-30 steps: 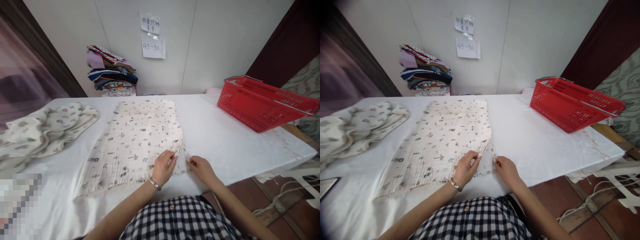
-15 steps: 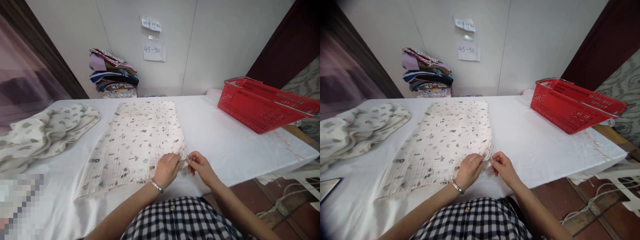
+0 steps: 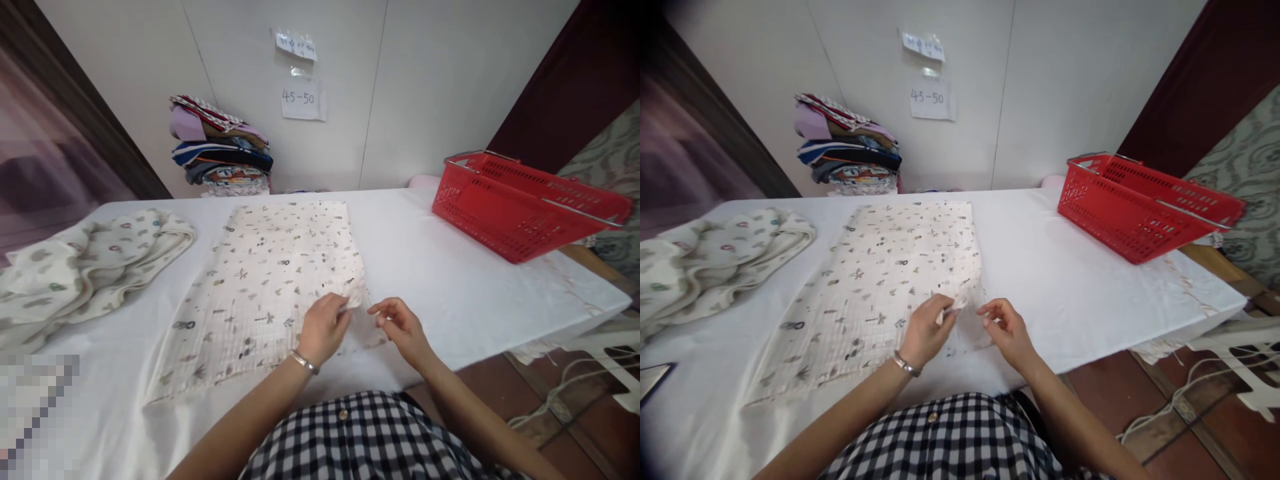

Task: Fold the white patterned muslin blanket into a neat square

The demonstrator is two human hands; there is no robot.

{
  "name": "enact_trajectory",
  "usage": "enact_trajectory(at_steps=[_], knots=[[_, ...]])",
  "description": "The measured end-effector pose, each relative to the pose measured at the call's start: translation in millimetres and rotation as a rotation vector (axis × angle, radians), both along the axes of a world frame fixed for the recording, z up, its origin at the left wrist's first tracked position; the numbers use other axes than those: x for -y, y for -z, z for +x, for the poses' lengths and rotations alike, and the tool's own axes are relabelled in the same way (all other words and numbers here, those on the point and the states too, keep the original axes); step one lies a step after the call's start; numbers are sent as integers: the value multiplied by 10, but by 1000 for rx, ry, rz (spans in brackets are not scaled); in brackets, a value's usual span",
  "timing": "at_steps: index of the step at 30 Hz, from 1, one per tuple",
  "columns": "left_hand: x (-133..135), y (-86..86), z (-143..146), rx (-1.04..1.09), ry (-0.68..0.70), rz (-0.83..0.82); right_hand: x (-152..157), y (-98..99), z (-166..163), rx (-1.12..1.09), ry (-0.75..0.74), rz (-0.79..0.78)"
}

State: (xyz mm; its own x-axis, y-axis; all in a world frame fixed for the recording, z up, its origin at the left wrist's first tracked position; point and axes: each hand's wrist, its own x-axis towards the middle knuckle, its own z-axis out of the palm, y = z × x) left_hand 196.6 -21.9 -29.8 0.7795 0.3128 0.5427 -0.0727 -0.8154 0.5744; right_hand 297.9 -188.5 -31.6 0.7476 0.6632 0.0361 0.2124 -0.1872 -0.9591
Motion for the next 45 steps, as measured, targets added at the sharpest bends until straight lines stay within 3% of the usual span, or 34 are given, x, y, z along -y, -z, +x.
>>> enact_trajectory(at_steps=[3,5,8,13,18,22,25,28,31,34,38,45], knots=[[-124,-149,-10,65,-119,-148,74,106,99,210,9,-364],[-154,-207,-27,74,-114,-174,95,165,131,278,-54,-601],[-139,-220,-50,77,-98,-184,79,207,121,329,-80,-787],[-111,-169,-82,90,-80,-164,32,197,87,350,-126,-845],[-119,-104,-118,48,-74,-172,25,172,91,393,-44,-842],[-135,-89,-128,60,-90,-183,5,183,86,373,-78,-877],[-154,-87,-132,65,-83,-186,2,193,65,342,-96,-757],[-170,-81,-142,60,-93,-191,28,182,42,253,-55,-456],[-172,-80,-149,58,-96,-166,60,157,28,12,-18,-182],[-147,-76,-142,51,-73,-104,66,124,10,-306,7,-65],[-58,-45,-116,18,29,19,28,49,-43,-410,46,153],[113,-15,-67,-59,80,51,-79,-48,-118,-318,-41,221]])
